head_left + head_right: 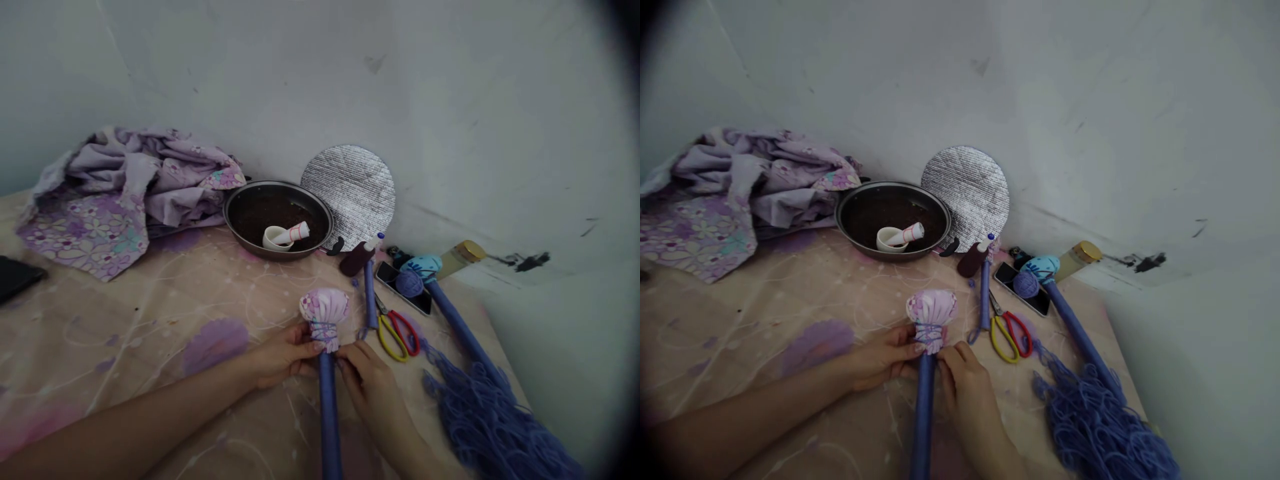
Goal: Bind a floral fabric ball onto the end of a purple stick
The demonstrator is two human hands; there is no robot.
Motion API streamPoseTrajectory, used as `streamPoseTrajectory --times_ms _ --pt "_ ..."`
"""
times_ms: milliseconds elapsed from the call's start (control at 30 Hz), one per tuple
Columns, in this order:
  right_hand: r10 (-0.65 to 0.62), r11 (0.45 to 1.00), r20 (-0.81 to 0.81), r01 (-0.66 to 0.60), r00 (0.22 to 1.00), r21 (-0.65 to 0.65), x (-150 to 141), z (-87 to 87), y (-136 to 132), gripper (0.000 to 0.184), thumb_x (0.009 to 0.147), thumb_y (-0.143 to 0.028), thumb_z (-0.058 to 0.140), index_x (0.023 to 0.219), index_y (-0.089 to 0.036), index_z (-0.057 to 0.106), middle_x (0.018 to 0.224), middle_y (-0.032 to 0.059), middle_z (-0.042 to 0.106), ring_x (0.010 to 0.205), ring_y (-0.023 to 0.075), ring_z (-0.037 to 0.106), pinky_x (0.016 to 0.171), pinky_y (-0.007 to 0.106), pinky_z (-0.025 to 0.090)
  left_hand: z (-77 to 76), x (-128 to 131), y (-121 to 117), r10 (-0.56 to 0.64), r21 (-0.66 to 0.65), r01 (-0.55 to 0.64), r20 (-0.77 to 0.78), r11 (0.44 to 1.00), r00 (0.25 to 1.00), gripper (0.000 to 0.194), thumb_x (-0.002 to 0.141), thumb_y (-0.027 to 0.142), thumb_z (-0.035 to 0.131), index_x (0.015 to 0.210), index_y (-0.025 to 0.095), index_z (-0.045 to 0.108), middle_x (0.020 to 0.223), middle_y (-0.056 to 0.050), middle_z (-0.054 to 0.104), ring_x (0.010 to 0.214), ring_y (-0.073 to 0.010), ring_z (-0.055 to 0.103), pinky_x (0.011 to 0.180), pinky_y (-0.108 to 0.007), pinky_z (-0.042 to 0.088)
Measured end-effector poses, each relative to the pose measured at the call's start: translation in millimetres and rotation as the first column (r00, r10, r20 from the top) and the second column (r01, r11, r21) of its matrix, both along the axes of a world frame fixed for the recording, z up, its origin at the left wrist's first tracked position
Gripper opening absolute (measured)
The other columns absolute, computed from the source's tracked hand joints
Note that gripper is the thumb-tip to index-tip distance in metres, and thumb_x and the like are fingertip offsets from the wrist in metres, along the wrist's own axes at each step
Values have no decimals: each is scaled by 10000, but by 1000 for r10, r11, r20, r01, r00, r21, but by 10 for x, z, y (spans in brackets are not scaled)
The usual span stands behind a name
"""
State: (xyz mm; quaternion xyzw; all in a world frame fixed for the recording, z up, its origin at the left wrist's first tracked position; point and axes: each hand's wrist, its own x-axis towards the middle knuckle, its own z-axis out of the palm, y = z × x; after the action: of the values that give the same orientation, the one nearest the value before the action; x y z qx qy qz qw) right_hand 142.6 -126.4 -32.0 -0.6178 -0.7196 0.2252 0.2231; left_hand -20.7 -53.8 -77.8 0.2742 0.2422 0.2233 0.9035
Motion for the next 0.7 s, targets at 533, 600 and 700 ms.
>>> streamPoseTrajectory --times_ms 533,600,700 --pt "28 999 -81 -29 996 -19 36 -74 -29 231 869 -33 372 829 -180 546 835 53 545 777 187 559 712 293 439 4 8 -14 -22 20 23 -55 1000 998 445 715 166 703 1137 155 561 1123 -93 618 950 -168 609 789 -282 499" --pt "20 1000 -92 -22 996 -22 41 -98 -41 227 873 -39 372 836 -182 544 841 52 546 785 186 560 721 292 438 -16 9 -16 -22 16 23 -50 1000 999 440 715 164 703 1132 163 563 1108 -86 623 944 -165 610 791 -282 497" --pt "17 1000 -107 -18 994 -10 39 -144 -55 227 884 -53 362 858 -187 544 851 52 548 793 184 561 717 285 435 -41 9 -18 -33 18 34 -45 999 998 422 722 171 700 1123 176 567 1105 -78 619 941 -163 610 787 -281 496"
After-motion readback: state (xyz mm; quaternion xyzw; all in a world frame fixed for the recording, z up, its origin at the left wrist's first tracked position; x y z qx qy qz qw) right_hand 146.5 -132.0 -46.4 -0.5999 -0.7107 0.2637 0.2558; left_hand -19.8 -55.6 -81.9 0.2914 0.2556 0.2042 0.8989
